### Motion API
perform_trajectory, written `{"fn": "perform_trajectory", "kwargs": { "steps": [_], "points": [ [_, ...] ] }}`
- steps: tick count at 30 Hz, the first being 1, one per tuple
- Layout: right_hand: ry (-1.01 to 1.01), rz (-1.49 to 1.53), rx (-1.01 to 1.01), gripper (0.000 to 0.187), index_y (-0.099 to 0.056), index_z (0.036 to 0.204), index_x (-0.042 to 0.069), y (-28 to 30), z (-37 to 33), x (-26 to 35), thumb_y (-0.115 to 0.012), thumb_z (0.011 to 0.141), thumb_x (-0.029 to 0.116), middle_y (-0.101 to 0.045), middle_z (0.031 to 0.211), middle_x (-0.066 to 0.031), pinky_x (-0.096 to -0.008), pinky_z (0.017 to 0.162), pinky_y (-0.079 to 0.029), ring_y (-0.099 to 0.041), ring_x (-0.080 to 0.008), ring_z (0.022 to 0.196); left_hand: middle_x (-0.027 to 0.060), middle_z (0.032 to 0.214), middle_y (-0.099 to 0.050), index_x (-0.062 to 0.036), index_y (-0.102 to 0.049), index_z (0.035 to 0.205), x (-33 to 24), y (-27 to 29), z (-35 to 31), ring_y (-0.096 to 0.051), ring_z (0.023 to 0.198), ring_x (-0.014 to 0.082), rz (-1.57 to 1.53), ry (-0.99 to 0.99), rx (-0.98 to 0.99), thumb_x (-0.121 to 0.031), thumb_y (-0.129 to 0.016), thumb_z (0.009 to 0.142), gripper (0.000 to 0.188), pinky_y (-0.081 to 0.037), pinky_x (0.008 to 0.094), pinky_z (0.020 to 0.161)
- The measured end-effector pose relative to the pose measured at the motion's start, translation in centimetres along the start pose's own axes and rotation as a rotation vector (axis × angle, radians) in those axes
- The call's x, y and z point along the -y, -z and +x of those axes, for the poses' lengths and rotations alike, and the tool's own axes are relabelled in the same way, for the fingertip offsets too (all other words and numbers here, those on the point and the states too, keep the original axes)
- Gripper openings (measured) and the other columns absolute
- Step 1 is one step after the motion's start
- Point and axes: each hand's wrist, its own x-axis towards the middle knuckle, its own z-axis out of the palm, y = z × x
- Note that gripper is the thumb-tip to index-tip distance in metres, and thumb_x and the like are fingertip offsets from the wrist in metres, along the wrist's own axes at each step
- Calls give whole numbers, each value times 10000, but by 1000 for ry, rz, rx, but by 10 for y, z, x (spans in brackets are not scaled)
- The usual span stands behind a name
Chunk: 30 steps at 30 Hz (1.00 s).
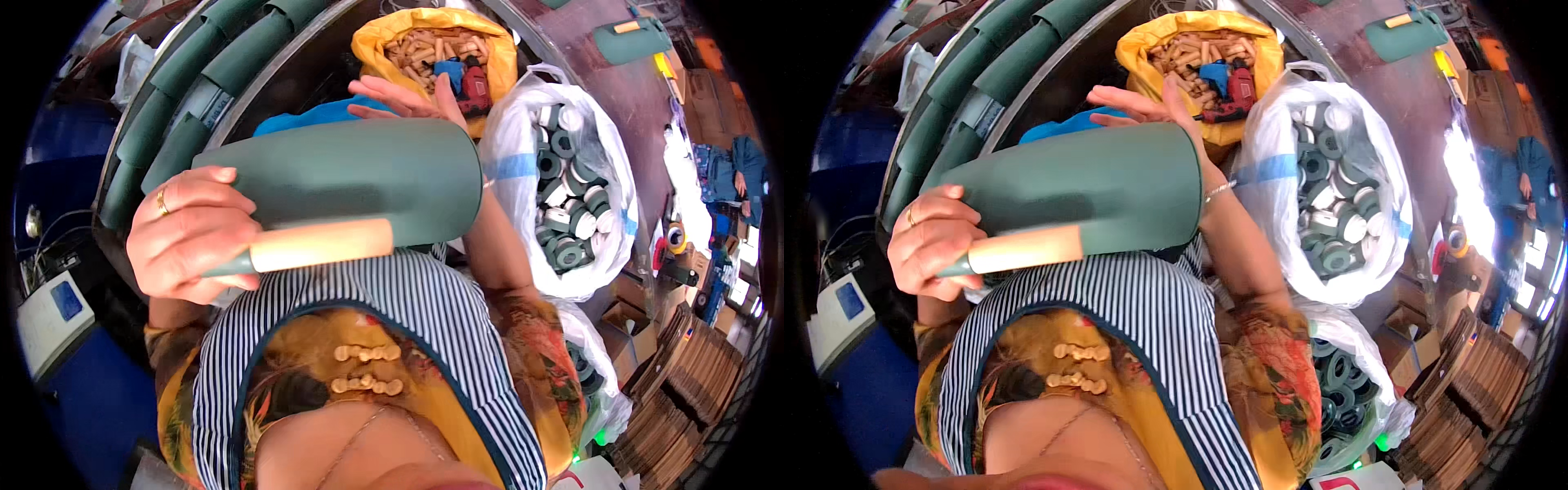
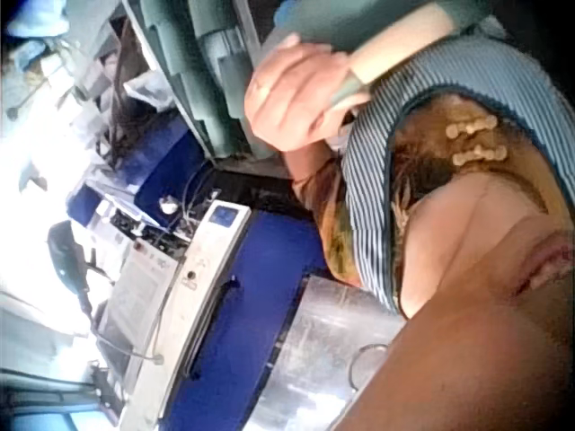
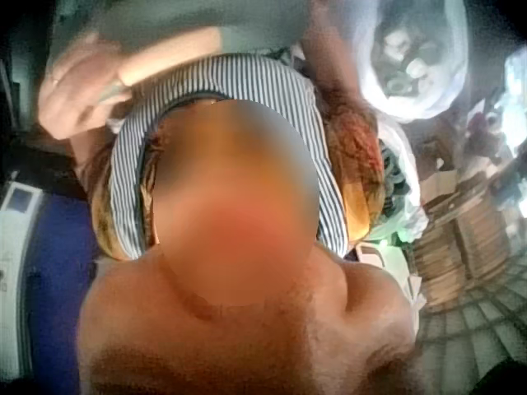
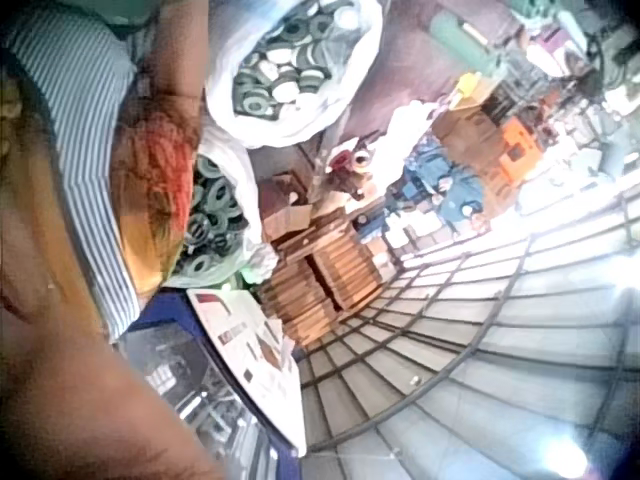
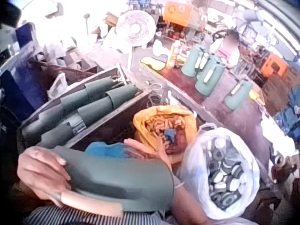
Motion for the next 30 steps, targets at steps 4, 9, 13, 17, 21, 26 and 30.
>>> {"fn": "perform_trajectory", "kwargs": {
  "steps": [4, 9, 13, 17, 21, 26, 30],
  "points": [
    [124, -40, -170, 796, -406, 1448, 62, 33, -15, -7, -388, 940, 674, -450, 1443, -91, -380, 1084, -347, -437, -237, 1299, 143, 800, -671, 45, -663, 969, 25, -22, -28, -674, 768, 309, -79, 264, -203, -316, -793, 771, 432, -540, 501, 825],
    [212, -529, -159, 1066, -231, 1527, 52, 4, -50, 5, -573, 790, 742, -322, 1534, -133, -393, 1146, -256, -374, -272, 1369, 207, 875, -667, 68, -637, 1054, 34, -13, -58, -654, 832, 327, -89, 398, -357, -284, -768, 794, 457, -516, 536, 864],
    [152, -629, -171, 1166, -161, 1548, 63, 0, -59, 22, -739, 711, 634, -296, 1538, -161, -403, 1151, -253, -329, -283, 1403, 204, 925, -668, 76, -639, 1071, 45, -21, -52, -653, 862, 317, -144, 379, -358, -288, -744, 814, 458, -509, 508, 890],
    [238, -747, -74, 1192, -226, 1540, 105, -4, -65, 25, -892, 606, 432, -254, 1567, -90, -449, 1095, -342, -290, -282, 1414, 145, 912, -652, 62, -624, 1120, 48, -21, -79, -627, 879, 241, -307, 729, -523, -330, -693, 874, 467, -497, 409, 894],
    [619, -1368, 183, 1021, -384, 1455, 29, -46, -65, 54, -823, 675, 519, -275, 1532, -210, -466, 1143, -254, -287, -362, 1414, 60, 830, -587, 45, -570, 1208, 91, -30, -119, -583, 836, 185, -974, 1089, -528, -313, -632, 936, 454, -480, 354, 896],
    [487, -1384, -531, 652, -483, 1318, 10, 32, -60, 47, -730, 833, 370, -538, 1288, -211, -410, 1032, -404, -518, -350, 1220, 97, 909, -655, -6, -642, 1114, 75, -9, 16, -640, 898, 214, -303, 610, 94, -311, -715, 834, 420, -505, 363, 854],
    [452, -1667, -299, 548, -570, 1175, -4, -36, -66, 63, -769, 800, 343, -610, 1179, -155, -386, 923, -460, -588, -257, 1116, 98, 1006, -678, -88, -661, 1056, 70, -53, 136, -624, 1046, 336, 94, -64, 461, -353, -713, 772, 392, -494, 453, 928]
  ]
}}
